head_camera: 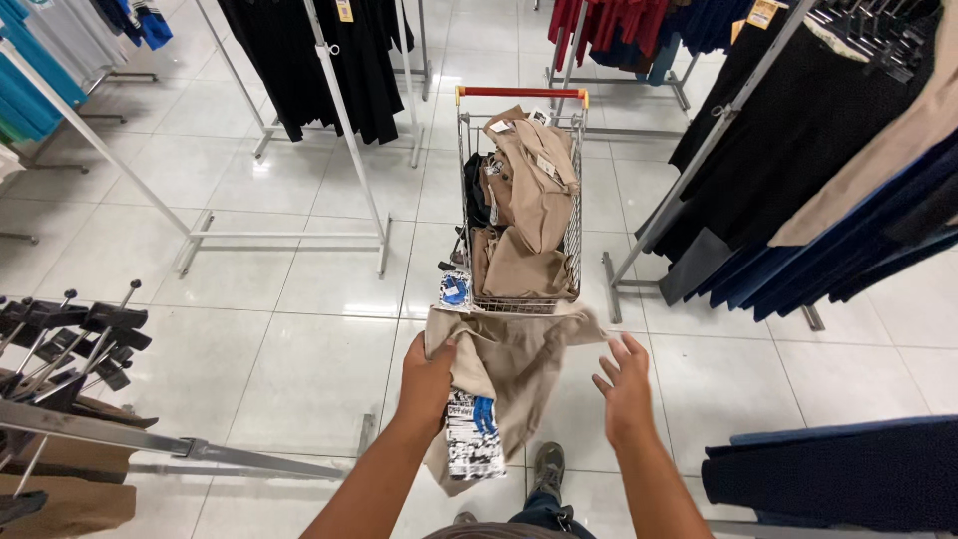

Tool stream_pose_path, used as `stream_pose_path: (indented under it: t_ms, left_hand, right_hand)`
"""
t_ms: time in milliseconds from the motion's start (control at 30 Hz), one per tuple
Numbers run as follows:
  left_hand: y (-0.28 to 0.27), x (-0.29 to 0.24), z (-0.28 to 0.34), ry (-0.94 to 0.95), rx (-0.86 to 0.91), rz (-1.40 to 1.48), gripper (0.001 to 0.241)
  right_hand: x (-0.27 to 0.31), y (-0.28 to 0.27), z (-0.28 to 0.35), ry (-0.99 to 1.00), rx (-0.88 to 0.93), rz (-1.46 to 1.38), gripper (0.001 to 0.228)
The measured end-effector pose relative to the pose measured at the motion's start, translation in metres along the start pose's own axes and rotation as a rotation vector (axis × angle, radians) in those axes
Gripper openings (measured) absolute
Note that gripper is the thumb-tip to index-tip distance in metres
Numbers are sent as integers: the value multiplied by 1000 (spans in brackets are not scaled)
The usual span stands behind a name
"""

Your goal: The person selects a pair of brown trousers from a clothing rack, places them into a shopping cart containing other clothes, and then selects and clips a white pair of shorts onto a hanger before returning them to the rack.

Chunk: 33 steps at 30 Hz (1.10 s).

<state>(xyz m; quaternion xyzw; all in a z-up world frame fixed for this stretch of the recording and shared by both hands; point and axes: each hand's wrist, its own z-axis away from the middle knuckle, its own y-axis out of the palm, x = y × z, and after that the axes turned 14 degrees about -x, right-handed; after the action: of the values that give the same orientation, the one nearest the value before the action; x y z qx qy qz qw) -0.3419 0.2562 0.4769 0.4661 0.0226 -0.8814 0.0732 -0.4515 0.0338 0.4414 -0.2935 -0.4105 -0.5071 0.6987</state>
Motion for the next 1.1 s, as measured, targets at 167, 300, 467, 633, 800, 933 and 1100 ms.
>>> stream_pose_path:
  t_ms: [167,300,467,633,800,933,1100]
  left_hand:
    - [6,12,27,8,-67,59,36]
    - [10,42,24,48,-101,140,33]
    - [-1,24,46,-85,-19,339,34]
    - [-23,25,44,-112,196,276,28]
    - [-34,12,59,-160,135,-76,34]
    - [-55,7,53,38,386,-381,33]
    - [-60,-4,24,1230,394,-725,49]
  right_hand:
    - [-16,0,92,-514,771,391,101]
    - [-50,14,102,-885,757,639,81]
    - [-37,8,99,-826,706,482,64]
    - [-23,4,92,-478,645,258,18]
    - [-35,10,77,-553,668,348,23]
    - [-35,9,60,-545,738,109,16]
    - [-16,4,56,-521,814,92,21]
